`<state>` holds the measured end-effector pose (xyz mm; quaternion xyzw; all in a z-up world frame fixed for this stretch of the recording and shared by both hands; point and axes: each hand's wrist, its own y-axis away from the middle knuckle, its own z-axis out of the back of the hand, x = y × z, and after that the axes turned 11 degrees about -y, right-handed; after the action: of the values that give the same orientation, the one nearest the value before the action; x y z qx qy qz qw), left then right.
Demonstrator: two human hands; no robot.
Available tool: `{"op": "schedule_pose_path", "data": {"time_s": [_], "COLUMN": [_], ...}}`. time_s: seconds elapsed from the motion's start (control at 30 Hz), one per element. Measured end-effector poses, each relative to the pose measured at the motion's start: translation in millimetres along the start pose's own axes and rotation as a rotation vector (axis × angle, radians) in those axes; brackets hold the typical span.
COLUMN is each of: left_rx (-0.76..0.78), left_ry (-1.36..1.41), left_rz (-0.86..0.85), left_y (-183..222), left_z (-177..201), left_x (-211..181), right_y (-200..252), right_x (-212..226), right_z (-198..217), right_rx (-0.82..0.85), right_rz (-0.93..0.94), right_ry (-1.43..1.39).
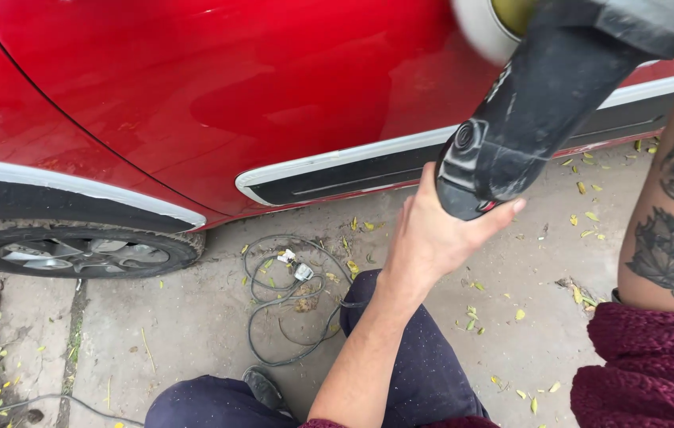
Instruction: Using a rotary power polisher to buff the side panels of a red car.
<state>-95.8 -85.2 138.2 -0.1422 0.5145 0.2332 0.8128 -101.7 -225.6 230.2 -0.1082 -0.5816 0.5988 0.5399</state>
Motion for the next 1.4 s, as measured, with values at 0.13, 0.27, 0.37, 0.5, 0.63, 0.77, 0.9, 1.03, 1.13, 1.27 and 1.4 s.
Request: {"op": "schedule_pose_path", "data": {"time_s": [0.13, 0.27, 0.37, 0.5, 0.63, 0.77, 0.9, 1.03, 1.13, 1.27, 1.4], "left_rx": [0.028, 0.07, -0.024, -0.148, -0.319, -0.287, -0.391, -0.46, -0.526, -0.481, -0.425], "left_ry": [-0.092, -0.152, -0.11, 0.004, 0.069, 0.235, 0.478, 0.618, 0.629, 0.641, 0.53], "left_rz": [-0.062, 0.054, 0.016, -0.036, -0.074, 0.048, -0.114, -0.13, -0.176, -0.175, -0.142], "left_y": [-8.8, -2.4, 10.4, 16.8, 32.0, 42.6, 52.2, 58.1, 58.3, 54.6, 51.2], "left_z": [0.4, 20.8, 33.7, 62.0, 84.5, 108.5, 134.1, 153.6, 156.2, 143.9, 120.0], "left_x": [0.8, 13.6, 46.9, 96.6, 157.2, 213.1, 231.6, 239.5, 260.6, 243.7, 217.3], "right_y": [-1.2, 3.0, 7.0, -1.0, -21.8, -48.0, -61.8, -66.8, -69.7, -66.3, -55.1], "right_x": [-2.9, -2.9, -3.0, 2.3, 22.0, 50.1, 62.7, 61.3, 69.4, 68.1, 53.3], "right_z": [-3.8, -2.9, -6.4, -18.4, -87.8, -157.1, -236.0, -331.2, -344.0, -315.9, -264.3], "right_rx": [-0.038, -0.086, -0.115, -0.168, -0.108, -0.111, -0.044, 0.068, 0.192, 0.255, 0.132], "right_rz": [-0.041, -0.084, -0.132, -0.159, -0.185, 0.041, -0.089, -0.091, -0.147, -0.209, -0.163], "right_ry": [-0.118, -0.213, -0.286, -0.367, -0.459, -0.252, -0.257, -0.194, -0.123, -0.093, -0.205]}}
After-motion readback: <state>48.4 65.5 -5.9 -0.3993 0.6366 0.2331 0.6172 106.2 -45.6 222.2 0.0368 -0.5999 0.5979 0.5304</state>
